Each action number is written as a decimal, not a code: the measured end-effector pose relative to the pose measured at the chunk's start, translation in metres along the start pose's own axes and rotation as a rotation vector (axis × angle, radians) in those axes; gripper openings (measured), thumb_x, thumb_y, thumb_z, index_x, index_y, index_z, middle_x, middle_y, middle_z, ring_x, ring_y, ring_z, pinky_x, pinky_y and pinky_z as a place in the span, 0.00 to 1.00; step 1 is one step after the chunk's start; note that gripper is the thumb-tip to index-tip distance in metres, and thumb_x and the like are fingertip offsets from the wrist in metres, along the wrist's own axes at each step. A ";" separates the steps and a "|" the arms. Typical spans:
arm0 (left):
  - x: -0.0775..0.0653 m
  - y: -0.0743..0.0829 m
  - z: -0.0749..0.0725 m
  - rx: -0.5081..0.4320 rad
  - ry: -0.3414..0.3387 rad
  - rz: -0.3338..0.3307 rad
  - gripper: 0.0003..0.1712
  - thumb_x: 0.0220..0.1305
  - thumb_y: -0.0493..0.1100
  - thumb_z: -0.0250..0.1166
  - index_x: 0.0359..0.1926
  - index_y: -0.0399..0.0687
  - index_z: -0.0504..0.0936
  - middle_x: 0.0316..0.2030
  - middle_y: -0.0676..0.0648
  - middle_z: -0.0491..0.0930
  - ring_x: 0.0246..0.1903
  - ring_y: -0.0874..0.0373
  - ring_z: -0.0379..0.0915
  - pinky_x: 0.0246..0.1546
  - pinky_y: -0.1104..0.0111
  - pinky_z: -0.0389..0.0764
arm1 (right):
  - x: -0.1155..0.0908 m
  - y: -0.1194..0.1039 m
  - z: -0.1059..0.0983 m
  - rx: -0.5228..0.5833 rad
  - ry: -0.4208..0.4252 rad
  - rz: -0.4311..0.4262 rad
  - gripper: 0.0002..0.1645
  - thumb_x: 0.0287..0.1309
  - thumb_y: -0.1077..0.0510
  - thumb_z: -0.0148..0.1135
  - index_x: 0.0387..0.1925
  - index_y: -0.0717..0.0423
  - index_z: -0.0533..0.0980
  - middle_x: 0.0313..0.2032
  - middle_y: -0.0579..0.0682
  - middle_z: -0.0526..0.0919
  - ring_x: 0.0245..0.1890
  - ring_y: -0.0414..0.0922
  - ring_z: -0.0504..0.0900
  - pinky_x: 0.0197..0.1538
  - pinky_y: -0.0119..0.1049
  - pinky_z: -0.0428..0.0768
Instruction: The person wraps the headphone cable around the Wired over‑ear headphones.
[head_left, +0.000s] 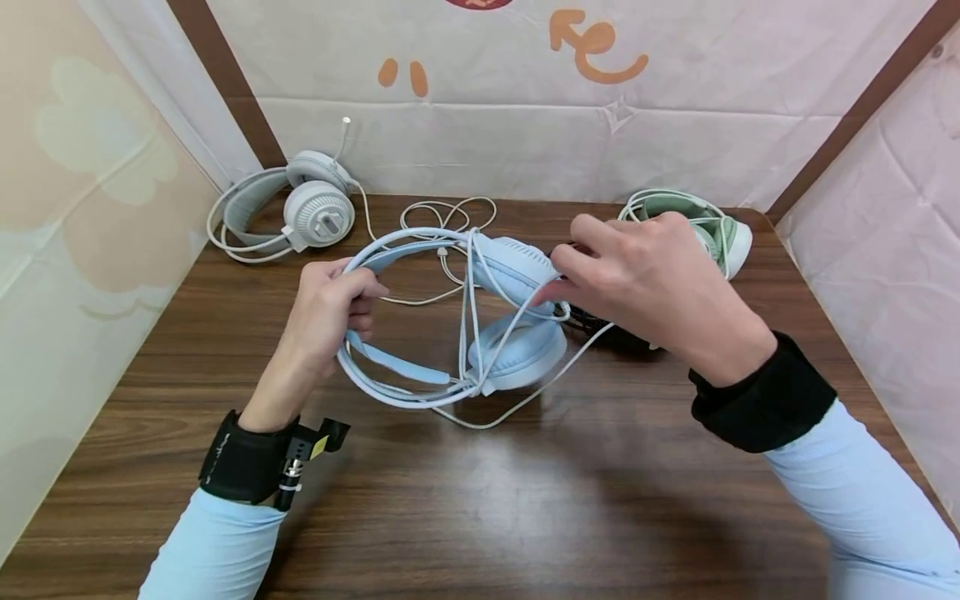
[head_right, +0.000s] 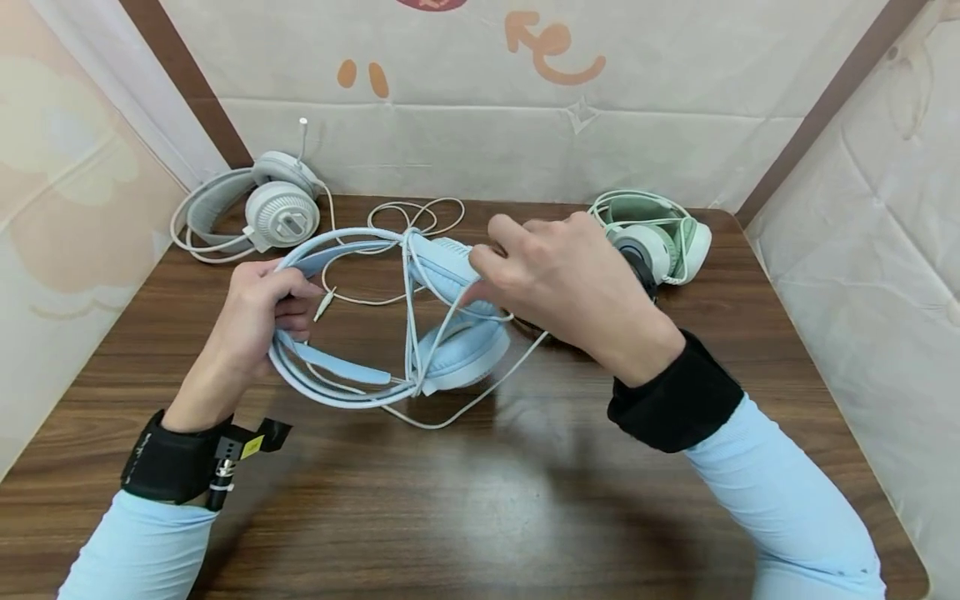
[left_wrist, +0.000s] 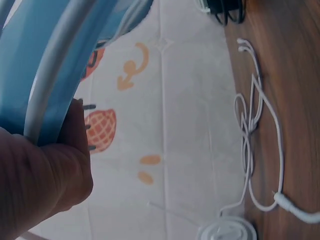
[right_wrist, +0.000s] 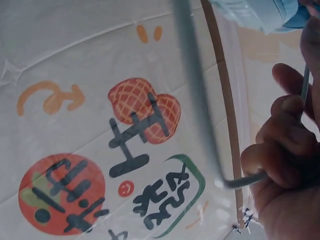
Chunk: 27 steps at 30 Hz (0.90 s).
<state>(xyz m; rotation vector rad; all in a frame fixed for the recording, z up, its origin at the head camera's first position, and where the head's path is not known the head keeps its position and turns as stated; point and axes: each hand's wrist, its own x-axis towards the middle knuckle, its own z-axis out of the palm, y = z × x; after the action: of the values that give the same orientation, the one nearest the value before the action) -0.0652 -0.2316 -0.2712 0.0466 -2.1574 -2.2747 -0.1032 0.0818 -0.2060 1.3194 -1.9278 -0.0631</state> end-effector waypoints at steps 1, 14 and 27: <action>0.000 0.001 -0.002 0.018 -0.003 0.002 0.16 0.59 0.31 0.54 0.17 0.46 0.66 0.15 0.54 0.51 0.15 0.59 0.43 0.19 0.66 0.47 | 0.000 0.003 -0.002 0.005 -0.006 -0.002 0.26 0.65 0.44 0.66 0.23 0.53 0.65 0.21 0.49 0.63 0.12 0.44 0.61 0.15 0.35 0.57; -0.010 -0.003 -0.004 0.009 -0.345 -0.005 0.10 0.54 0.27 0.50 0.22 0.43 0.63 0.15 0.53 0.48 0.15 0.58 0.39 0.16 0.69 0.43 | 0.012 0.029 0.022 0.194 0.016 0.046 0.09 0.69 0.49 0.64 0.35 0.48 0.84 0.21 0.47 0.72 0.13 0.41 0.65 0.17 0.35 0.58; -0.001 -0.021 -0.014 -0.579 -0.702 0.137 0.12 0.50 0.24 0.33 0.21 0.46 0.51 0.15 0.53 0.46 0.12 0.61 0.38 0.14 0.71 0.39 | -0.010 0.038 0.086 0.810 -0.138 0.311 0.11 0.68 0.62 0.63 0.47 0.55 0.87 0.36 0.49 0.90 0.27 0.35 0.74 0.34 0.26 0.68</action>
<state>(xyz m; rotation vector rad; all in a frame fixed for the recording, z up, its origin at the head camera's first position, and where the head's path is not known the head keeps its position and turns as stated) -0.0637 -0.2442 -0.2931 -0.9914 -1.4793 -3.0125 -0.1842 0.0757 -0.2545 1.4983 -2.3630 0.8831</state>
